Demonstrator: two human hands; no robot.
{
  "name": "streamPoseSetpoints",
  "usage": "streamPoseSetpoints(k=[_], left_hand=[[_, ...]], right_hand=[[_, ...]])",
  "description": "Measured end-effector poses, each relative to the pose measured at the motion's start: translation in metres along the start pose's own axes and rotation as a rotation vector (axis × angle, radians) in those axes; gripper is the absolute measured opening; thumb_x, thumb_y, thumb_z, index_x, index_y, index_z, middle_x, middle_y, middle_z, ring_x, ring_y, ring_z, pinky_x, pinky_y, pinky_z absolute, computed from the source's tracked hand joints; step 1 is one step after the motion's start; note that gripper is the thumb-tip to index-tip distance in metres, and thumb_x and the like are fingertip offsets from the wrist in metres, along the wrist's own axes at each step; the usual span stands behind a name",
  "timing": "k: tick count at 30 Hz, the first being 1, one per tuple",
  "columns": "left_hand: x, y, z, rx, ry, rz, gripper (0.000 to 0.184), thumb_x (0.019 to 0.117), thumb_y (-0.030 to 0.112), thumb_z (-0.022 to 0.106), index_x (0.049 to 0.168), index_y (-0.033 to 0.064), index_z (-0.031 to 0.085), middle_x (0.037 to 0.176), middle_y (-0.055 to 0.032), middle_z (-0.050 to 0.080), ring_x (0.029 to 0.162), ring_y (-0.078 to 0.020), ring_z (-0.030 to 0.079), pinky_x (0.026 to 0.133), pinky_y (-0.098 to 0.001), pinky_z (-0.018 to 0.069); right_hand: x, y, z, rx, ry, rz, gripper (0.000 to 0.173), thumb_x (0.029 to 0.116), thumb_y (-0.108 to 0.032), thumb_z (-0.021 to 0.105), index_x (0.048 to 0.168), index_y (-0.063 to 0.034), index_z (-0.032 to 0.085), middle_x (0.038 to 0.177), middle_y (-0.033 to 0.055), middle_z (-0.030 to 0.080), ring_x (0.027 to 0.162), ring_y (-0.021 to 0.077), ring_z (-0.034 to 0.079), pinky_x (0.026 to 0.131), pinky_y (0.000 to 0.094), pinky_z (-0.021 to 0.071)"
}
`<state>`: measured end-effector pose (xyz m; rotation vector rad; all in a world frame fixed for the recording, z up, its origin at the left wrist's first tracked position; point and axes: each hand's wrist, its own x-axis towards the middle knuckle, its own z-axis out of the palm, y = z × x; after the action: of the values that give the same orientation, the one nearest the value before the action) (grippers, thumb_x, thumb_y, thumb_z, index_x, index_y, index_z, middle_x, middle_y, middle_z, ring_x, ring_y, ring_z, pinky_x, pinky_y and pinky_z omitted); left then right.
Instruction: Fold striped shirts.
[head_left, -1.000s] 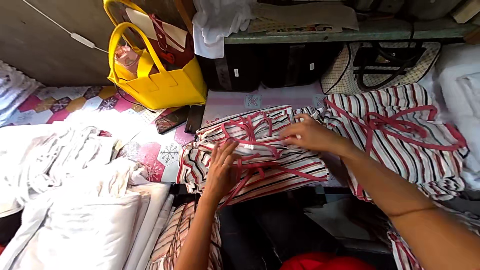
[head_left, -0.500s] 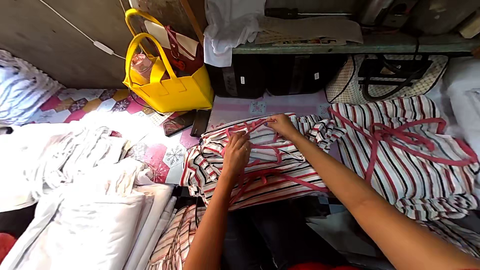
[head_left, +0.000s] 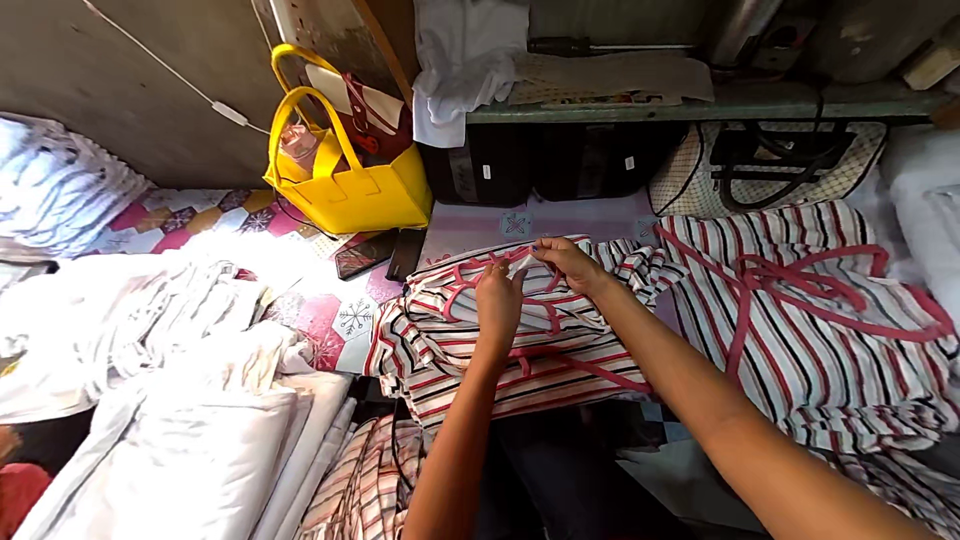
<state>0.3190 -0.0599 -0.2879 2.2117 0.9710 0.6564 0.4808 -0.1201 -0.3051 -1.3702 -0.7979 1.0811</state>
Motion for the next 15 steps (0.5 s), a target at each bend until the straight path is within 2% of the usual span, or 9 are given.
streamPoseSetpoints(k=[2,6,7,8,9,10,11,13,15], left_hand=[[0.005,-0.007,0.013,0.014,0.034,0.009,0.025,0.1005,0.010,0.062,0.116,-0.0066,0.071,0.108,-0.0241,0.071,0.098,-0.0373,0.071,0.093,-0.0528,0.0550],[-0.001,-0.019,0.018,-0.002,0.142,0.083,0.018,0.0984,0.004,0.060,0.100,-0.0065,0.075,0.094,-0.0206,0.074,0.085,-0.0316,0.073,0.084,-0.0474,0.0581],[-0.004,-0.021,0.016,-0.022,0.143,0.073,0.017,0.0982,0.004,0.060,0.100,-0.0067,0.074,0.091,-0.0196,0.074,0.082,-0.0296,0.073,0.082,-0.0460,0.0582],[-0.006,-0.024,0.014,-0.042,0.140,0.055,0.017,0.0976,0.004,0.061,0.099,-0.0063,0.074,0.087,-0.0177,0.074,0.078,-0.0262,0.072,0.078,-0.0433,0.0581],[-0.010,-0.026,0.011,-0.065,0.132,0.026,0.016,0.0973,0.005,0.062,0.099,-0.0054,0.074,0.084,-0.0152,0.073,0.074,-0.0214,0.070,0.074,-0.0390,0.0570],[-0.013,-0.028,0.009,-0.093,0.122,-0.007,0.016,0.0968,0.005,0.062,0.098,-0.0044,0.074,0.082,-0.0127,0.073,0.071,-0.0168,0.068,0.072,-0.0348,0.0557],[-0.017,-0.030,0.006,-0.124,0.105,-0.042,0.015,0.0965,0.006,0.062,0.098,-0.0034,0.075,0.082,-0.0108,0.073,0.071,-0.0128,0.068,0.071,-0.0314,0.0556],[-0.022,-0.031,0.002,-0.176,0.067,-0.108,0.015,0.0968,0.008,0.063,0.099,-0.0015,0.074,0.084,-0.0073,0.074,0.072,-0.0077,0.067,0.072,-0.0272,0.0550],[-0.025,-0.031,0.001,-0.207,0.051,-0.139,0.014,0.0965,0.009,0.064,0.099,-0.0004,0.074,0.084,-0.0055,0.073,0.072,-0.0058,0.066,0.071,-0.0258,0.0540]], right_hand=[[-0.002,0.000,0.001,0.010,-0.015,-0.009,0.014,0.1060,-0.012,0.053,0.102,-0.0026,0.063,0.080,-0.0006,0.058,0.069,0.0034,0.054,0.068,0.0225,0.0486],[-0.004,-0.002,-0.001,-0.138,-0.052,-0.032,0.017,0.1068,-0.015,0.053,0.103,-0.0029,0.064,0.082,0.0005,0.062,0.072,0.0041,0.057,0.069,0.0234,0.0491],[-0.007,-0.007,-0.005,-0.297,-0.011,-0.045,0.021,0.1078,-0.019,0.053,0.109,-0.0022,0.065,0.090,0.0053,0.065,0.078,0.0096,0.059,0.073,0.0287,0.0505],[-0.012,-0.014,-0.013,-0.499,0.060,-0.064,0.028,0.1089,-0.023,0.051,0.120,-0.0016,0.066,0.105,0.0135,0.069,0.090,0.0206,0.065,0.081,0.0400,0.0539],[-0.018,-0.018,-0.026,-0.688,0.171,-0.098,0.031,0.1092,-0.022,0.050,0.127,-0.0004,0.064,0.117,0.0209,0.069,0.102,0.0336,0.068,0.089,0.0530,0.0545],[-0.026,-0.021,-0.042,-0.832,0.311,-0.098,0.032,0.1087,-0.018,0.051,0.131,0.0023,0.062,0.126,0.0275,0.064,0.113,0.0446,0.064,0.095,0.0626,0.0507],[-0.033,-0.021,-0.060,-0.931,0.454,-0.041,0.031,0.1068,-0.013,0.052,0.130,0.0066,0.060,0.130,0.0329,0.059,0.120,0.0520,0.058,0.098,0.0682,0.0464],[-0.044,-0.015,-0.093,-1.065,0.632,0.210,0.028,0.0997,-0.004,0.058,0.121,0.0145,0.061,0.129,0.0394,0.056,0.122,0.0579,0.054,0.097,0.0720,0.0447],[-0.053,-0.007,-0.106,-1.110,0.586,0.469,0.032,0.0991,-0.004,0.058,0.123,0.0174,0.059,0.133,0.0403,0.054,0.127,0.0566,0.052,0.100,0.0705,0.0430]])
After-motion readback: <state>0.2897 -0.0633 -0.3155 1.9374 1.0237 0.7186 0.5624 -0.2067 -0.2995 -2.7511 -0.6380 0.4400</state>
